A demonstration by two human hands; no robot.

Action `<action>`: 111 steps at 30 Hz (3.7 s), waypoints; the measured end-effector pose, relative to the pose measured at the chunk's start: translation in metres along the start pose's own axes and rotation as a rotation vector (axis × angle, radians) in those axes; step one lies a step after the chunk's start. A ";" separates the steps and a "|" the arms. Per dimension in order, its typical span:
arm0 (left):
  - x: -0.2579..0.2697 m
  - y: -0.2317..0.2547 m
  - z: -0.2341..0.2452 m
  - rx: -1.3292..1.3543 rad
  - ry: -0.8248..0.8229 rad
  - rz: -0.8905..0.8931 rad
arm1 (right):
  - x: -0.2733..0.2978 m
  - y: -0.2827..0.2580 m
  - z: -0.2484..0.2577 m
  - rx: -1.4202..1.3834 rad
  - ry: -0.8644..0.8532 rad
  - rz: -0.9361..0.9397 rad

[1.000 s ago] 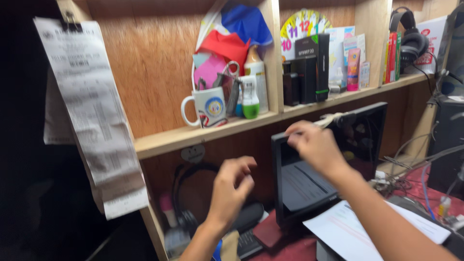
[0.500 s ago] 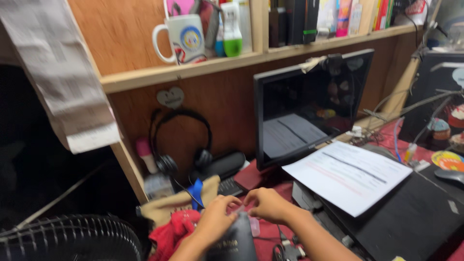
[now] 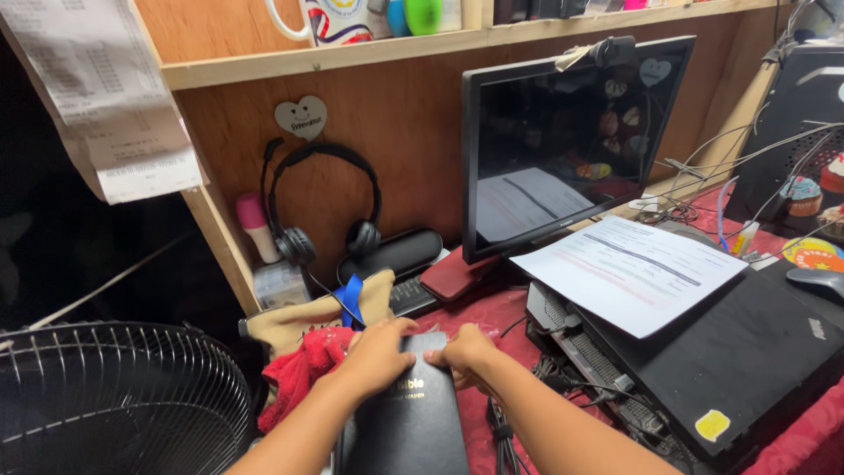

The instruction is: The person places small bottles, a mug with a Philippine flag, and two books onto a wooden shelf above a desk. They adjust the positions of the items to fit them neatly on the shelf.

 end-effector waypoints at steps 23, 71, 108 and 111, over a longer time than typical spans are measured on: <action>-0.007 0.008 0.044 0.602 0.094 0.459 | -0.001 -0.052 0.062 -0.484 0.232 0.015; -0.155 0.109 0.284 1.209 0.586 -0.127 | 0.129 -0.356 0.110 -0.792 -0.240 1.063; -0.149 0.128 0.294 1.445 0.387 -0.103 | 0.108 -0.395 0.060 0.572 1.009 1.326; -0.146 0.125 0.290 1.457 0.350 -0.104 | 0.091 -0.391 0.072 0.589 0.996 1.249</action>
Point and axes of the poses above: each hand's wrist, its own x-axis away from the middle knuckle, its own z-axis out of the back of the hand, y = z × x, the point moved 1 cm from there along -x, towards the middle knuckle, and after that the axes turned 15 degrees about y, right-handed, at the moved point
